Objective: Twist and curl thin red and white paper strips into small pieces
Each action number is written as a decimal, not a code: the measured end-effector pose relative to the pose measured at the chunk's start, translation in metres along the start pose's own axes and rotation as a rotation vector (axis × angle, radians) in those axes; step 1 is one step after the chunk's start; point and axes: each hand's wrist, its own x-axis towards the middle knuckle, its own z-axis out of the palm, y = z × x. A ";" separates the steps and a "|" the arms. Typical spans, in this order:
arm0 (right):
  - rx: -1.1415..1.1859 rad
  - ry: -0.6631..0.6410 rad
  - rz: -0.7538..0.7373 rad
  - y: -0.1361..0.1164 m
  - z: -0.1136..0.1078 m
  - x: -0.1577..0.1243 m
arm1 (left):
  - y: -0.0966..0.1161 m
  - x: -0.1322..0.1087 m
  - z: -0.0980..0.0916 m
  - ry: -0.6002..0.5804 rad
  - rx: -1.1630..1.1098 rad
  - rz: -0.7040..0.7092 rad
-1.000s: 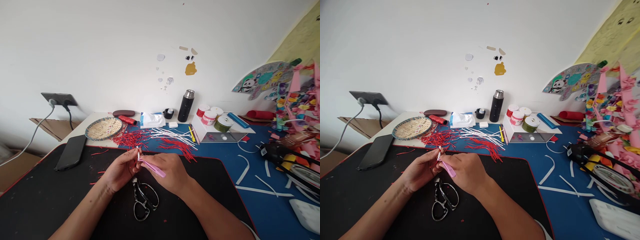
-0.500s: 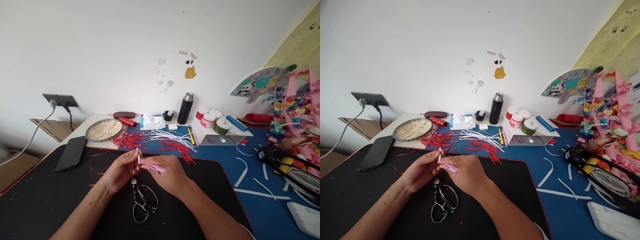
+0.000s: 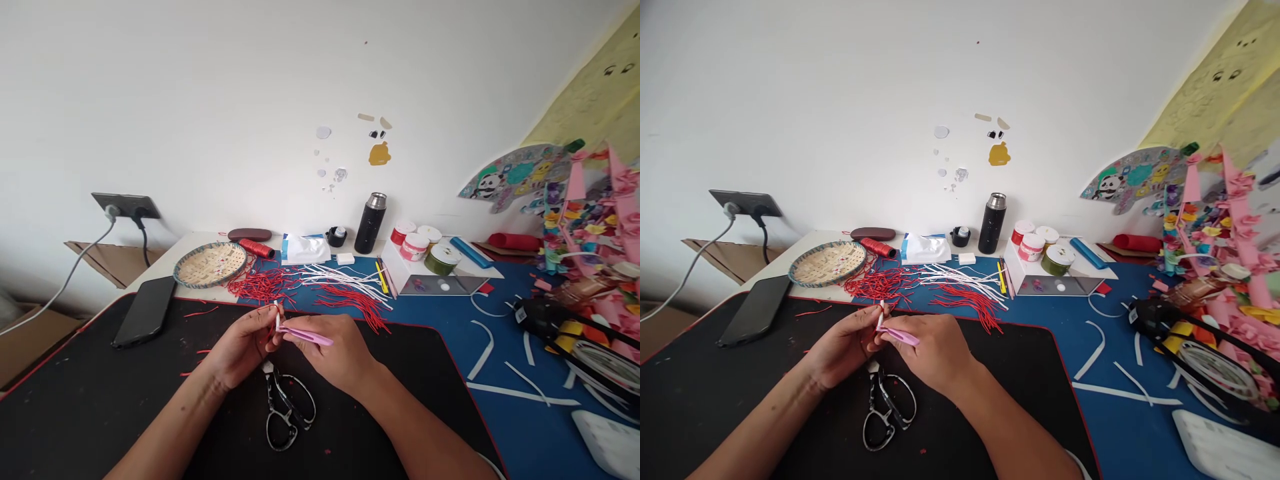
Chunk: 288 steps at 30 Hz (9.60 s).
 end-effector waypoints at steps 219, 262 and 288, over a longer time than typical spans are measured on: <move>0.297 -0.189 0.505 -0.030 0.003 0.010 | 0.026 -0.024 0.015 0.037 0.167 -0.050; 0.905 -0.408 1.090 -0.002 0.003 0.009 | 0.037 -0.017 -0.002 -0.059 0.575 -0.122; 0.552 -0.192 0.812 0.003 0.010 0.001 | 0.028 -0.008 -0.004 0.078 0.390 -0.126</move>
